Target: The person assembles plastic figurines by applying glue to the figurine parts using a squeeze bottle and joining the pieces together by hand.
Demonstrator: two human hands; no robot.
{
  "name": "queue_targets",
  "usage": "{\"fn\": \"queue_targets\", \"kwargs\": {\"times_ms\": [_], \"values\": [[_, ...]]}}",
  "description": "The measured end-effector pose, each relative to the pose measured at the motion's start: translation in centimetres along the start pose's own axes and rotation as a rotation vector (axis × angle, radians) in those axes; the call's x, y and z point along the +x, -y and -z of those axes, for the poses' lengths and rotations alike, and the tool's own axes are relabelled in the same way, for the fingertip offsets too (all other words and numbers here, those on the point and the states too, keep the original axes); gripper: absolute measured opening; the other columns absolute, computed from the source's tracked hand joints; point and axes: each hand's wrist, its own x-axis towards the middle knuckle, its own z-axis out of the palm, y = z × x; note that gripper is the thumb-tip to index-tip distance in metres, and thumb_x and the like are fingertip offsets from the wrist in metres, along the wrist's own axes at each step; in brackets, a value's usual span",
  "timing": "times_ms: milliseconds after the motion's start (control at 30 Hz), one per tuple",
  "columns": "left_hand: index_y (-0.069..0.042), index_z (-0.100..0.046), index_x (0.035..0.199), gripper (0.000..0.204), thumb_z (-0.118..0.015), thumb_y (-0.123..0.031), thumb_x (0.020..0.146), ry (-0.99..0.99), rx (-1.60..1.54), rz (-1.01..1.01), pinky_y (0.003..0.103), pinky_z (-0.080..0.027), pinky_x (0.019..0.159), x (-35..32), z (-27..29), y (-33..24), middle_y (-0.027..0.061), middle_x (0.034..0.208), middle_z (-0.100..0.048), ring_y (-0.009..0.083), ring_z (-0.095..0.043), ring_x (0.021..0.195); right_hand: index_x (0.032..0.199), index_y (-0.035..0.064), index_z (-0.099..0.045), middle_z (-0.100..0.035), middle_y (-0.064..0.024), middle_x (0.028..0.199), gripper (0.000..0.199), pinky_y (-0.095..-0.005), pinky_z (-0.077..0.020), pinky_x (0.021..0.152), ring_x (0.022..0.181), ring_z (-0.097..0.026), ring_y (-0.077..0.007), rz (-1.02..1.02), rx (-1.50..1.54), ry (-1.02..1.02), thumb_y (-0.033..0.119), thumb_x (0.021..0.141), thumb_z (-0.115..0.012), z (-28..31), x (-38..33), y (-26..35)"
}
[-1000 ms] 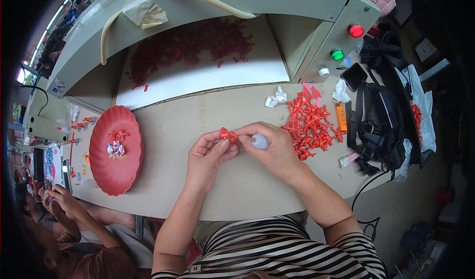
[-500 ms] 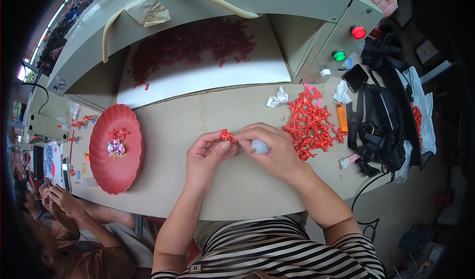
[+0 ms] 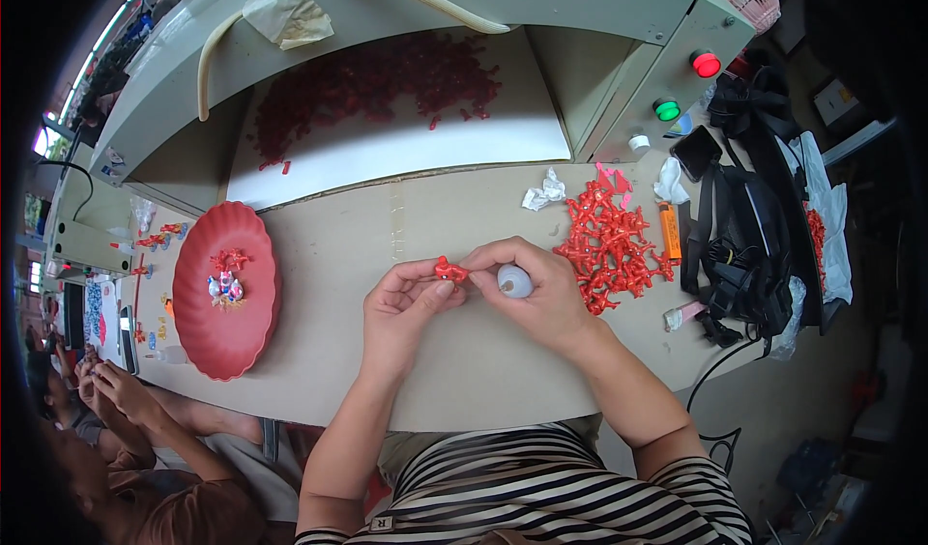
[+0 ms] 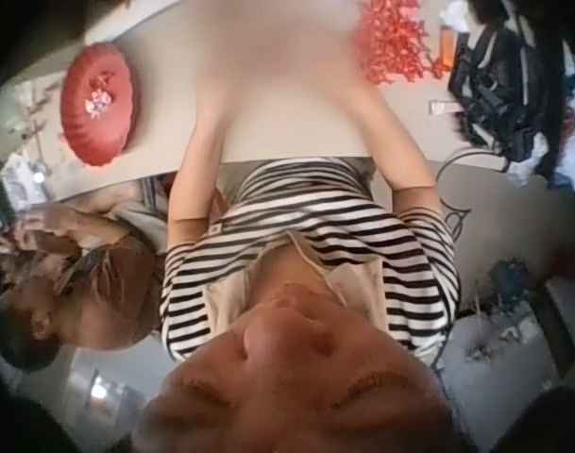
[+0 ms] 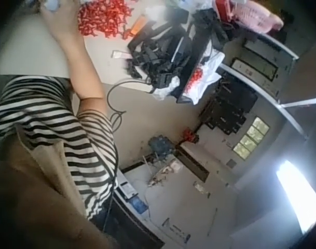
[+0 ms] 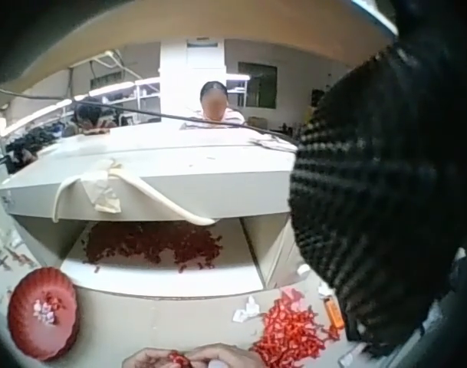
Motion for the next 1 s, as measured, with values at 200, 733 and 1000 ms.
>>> {"fn": "queue_targets", "kwargs": {"times_ms": [200, 733, 1000], "values": [[0.002, -0.055, 0.098, 0.017, -0.057, 0.002, 0.081, 0.003, 0.009, 0.006, 0.030, -0.052, 0.076, -0.03, 0.26, 0.24, 0.0109, 0.093, -0.062, 0.0160, -0.061, 0.083, 0.088, 0.0028, -0.055, -0.064, -0.0070, 0.089, 0.015, -0.0250, -0.0495, 0.071, 0.081, -0.062, -0.0138, -0.007, -0.018, 0.017, -0.002, 0.076, -0.062, 0.06, -0.04, -0.28], [0.002, -0.055, 0.097, 0.017, -0.057, 0.003, 0.081, -0.004, 0.010, 0.007, 0.030, -0.053, 0.075, 0.15, 0.54, 0.36, 0.0116, 0.094, -0.062, 0.0167, -0.061, 0.082, 0.091, 0.0030, -0.056, -0.064, -0.0066, 0.091, 0.017, -0.0252, -0.0494, 0.072, 0.082, -0.062, -0.0136, -0.081, 0.055, 0.036, 0.000, 0.076, -0.062, -0.22, 0.24, -0.62], [0.001, -0.054, 0.099, 0.017, -0.056, 0.002, 0.081, -0.031, -0.043, 0.010, 0.030, -0.053, 0.076, 0.32, 0.44, 0.29, 0.0106, 0.093, -0.061, 0.0164, -0.061, 0.083, 0.093, 0.0031, -0.061, -0.061, -0.0053, 0.085, 0.019, -0.0242, -0.0479, 0.067, 0.073, -0.059, -0.0130, -0.046, 0.006, -0.016, 0.000, 0.075, -0.064, 0.09, 0.61, -0.88]]}}
